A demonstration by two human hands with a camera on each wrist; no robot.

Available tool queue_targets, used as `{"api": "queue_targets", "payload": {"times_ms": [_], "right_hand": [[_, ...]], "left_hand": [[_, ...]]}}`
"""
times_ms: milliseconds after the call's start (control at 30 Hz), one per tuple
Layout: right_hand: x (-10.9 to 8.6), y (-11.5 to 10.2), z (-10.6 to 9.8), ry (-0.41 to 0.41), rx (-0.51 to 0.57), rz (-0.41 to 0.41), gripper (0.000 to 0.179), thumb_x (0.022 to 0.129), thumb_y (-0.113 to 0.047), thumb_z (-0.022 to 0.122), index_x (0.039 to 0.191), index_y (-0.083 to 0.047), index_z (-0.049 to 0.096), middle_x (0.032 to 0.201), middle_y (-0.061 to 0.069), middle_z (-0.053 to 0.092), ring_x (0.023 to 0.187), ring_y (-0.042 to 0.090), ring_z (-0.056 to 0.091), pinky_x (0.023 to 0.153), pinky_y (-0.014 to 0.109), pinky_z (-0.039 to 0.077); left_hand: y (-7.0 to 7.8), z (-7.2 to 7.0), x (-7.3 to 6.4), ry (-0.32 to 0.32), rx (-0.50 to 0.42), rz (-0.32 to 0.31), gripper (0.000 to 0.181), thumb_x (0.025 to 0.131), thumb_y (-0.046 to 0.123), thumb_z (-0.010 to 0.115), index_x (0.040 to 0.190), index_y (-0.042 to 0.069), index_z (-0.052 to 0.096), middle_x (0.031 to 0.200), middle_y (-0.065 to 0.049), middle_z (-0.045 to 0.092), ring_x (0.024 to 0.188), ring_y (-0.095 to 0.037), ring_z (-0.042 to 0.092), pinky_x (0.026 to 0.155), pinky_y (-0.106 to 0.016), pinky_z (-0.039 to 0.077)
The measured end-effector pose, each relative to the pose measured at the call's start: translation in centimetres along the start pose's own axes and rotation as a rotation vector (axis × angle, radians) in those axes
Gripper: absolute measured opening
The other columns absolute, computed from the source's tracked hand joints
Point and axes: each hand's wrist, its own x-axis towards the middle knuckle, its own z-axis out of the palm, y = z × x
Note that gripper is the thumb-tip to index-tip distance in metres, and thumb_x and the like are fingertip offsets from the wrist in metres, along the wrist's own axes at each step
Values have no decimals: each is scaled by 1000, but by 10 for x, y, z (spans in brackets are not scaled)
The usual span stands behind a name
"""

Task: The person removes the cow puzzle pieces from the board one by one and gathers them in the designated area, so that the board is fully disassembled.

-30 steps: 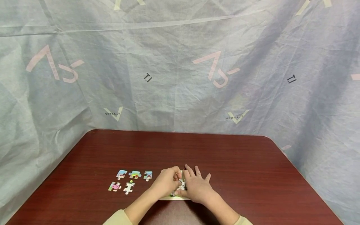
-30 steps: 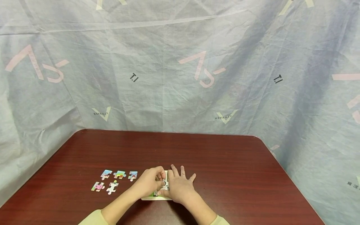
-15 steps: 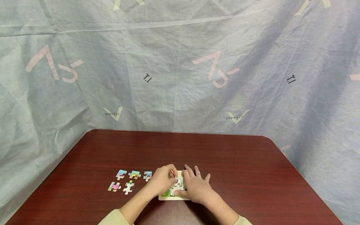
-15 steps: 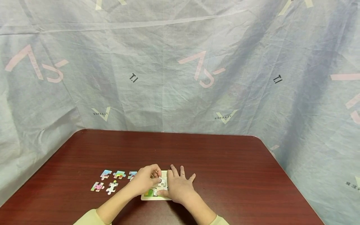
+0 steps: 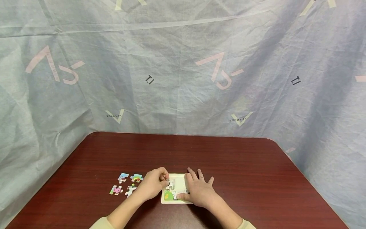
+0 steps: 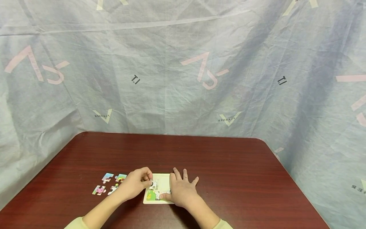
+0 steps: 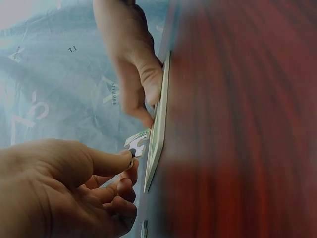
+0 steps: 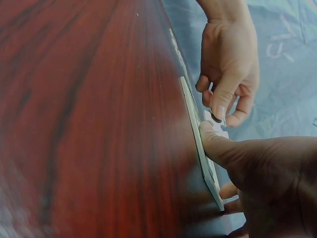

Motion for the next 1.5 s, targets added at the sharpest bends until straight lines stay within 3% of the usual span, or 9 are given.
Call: {"api": "queue_targets", "payload": {"times_ms": [500,1100,1367,1500], "right_hand": [[-1,-1,0,-6,11,-6,88,85,-63,69,145,-5,45,159,15,33,142,52,30,91,87,23],[-1,0,-1,-9,22,-23,86,85,-64,68,143,-5,45,159,16,33,142,53,29,90,88,22],[-1,0,-1,-9,28,-23,87,85,-64,68,144,-5,44,159,16,32,142,53,29,90,88,22],[-1,0,-2,-20,30,-20,90,86,-64,67,147,-4,43,160,16,31,143,53,28,90,88,21]], "left_hand": [[-14,-25,-16,54,47,-68,18,87,0,74,86,11,60,74,2,56,67,-14,51,62,-31,42],[-33,-46,-30,2,41,-91,16,86,-1,75,87,9,62,72,1,56,63,-15,49,56,-27,39],[-37,-53,-32,3,70,-149,18,86,-1,76,85,10,61,72,1,57,63,-16,50,56,-29,39],[-38,-55,-34,5,76,-130,18,85,0,76,85,10,62,72,2,57,64,-16,50,56,-28,39]]}}
